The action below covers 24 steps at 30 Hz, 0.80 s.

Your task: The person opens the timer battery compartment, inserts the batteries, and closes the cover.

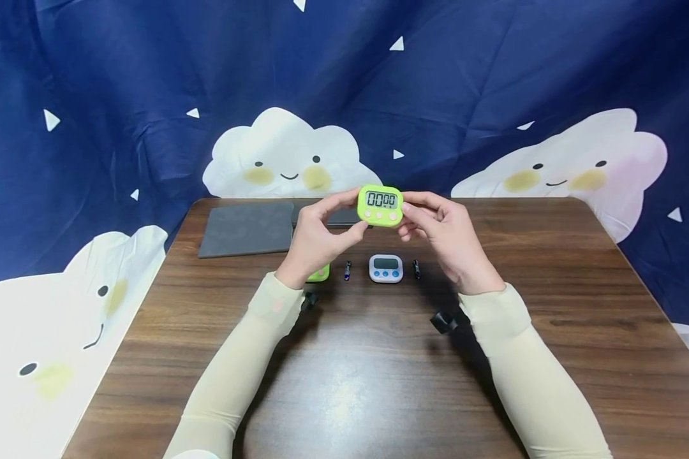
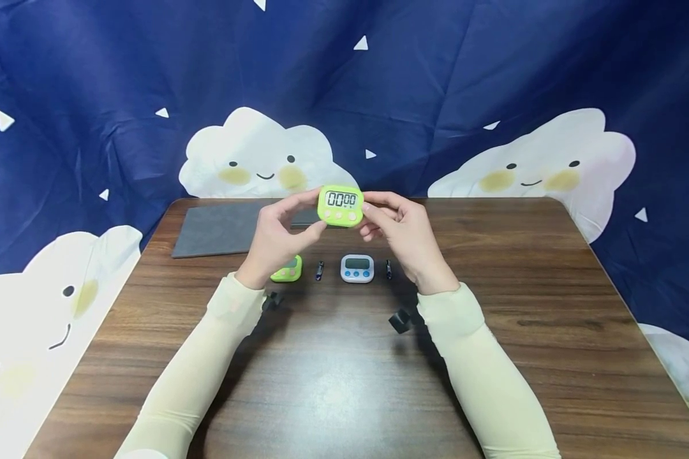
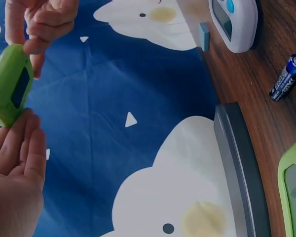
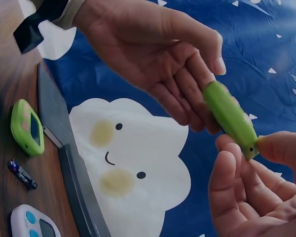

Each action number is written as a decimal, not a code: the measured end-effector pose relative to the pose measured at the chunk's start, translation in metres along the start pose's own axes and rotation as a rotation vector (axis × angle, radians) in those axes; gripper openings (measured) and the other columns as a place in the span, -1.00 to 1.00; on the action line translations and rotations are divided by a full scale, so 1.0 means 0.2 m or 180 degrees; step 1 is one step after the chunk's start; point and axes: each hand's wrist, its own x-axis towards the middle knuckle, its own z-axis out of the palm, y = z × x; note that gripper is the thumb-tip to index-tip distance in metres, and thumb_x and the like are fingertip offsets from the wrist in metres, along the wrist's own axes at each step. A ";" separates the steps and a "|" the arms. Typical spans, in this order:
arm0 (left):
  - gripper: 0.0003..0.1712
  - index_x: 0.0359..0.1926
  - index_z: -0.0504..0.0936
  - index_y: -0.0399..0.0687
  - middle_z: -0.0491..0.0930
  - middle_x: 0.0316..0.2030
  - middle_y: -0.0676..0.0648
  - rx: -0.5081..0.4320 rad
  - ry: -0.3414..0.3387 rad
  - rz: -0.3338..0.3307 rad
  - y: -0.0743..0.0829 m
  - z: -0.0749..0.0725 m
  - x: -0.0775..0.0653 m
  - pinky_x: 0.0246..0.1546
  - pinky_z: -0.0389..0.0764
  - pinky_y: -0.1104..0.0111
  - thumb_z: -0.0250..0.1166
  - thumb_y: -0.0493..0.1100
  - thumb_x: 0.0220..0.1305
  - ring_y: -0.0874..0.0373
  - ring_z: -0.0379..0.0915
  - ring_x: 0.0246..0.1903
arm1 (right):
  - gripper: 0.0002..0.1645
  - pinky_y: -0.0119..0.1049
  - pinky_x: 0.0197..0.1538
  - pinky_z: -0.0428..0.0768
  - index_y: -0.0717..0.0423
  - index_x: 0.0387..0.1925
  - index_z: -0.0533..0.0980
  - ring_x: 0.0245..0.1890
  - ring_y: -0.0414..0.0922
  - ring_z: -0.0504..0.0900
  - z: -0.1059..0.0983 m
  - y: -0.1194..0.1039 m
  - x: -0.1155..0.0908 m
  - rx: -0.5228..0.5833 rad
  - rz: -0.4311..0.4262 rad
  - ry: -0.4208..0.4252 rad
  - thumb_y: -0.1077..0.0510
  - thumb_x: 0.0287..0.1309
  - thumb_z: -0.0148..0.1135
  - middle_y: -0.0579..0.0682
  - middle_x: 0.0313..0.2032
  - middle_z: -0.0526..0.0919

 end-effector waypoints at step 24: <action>-0.41 0.31 0.79 -0.01 0.85 0.16 -0.06 0.0148 0.0025 0.0041 -0.02 0.01 0.00 0.34 0.70 0.18 0.67 -0.12 0.26 -0.12 0.74 0.20 | -0.43 -0.45 0.06 0.79 0.37 0.36 0.65 -0.06 -0.24 0.81 -0.06 -0.03 -0.01 -0.0385 -0.0041 -0.0132 0.33 0.37 0.54 -0.14 -0.05 0.89</action>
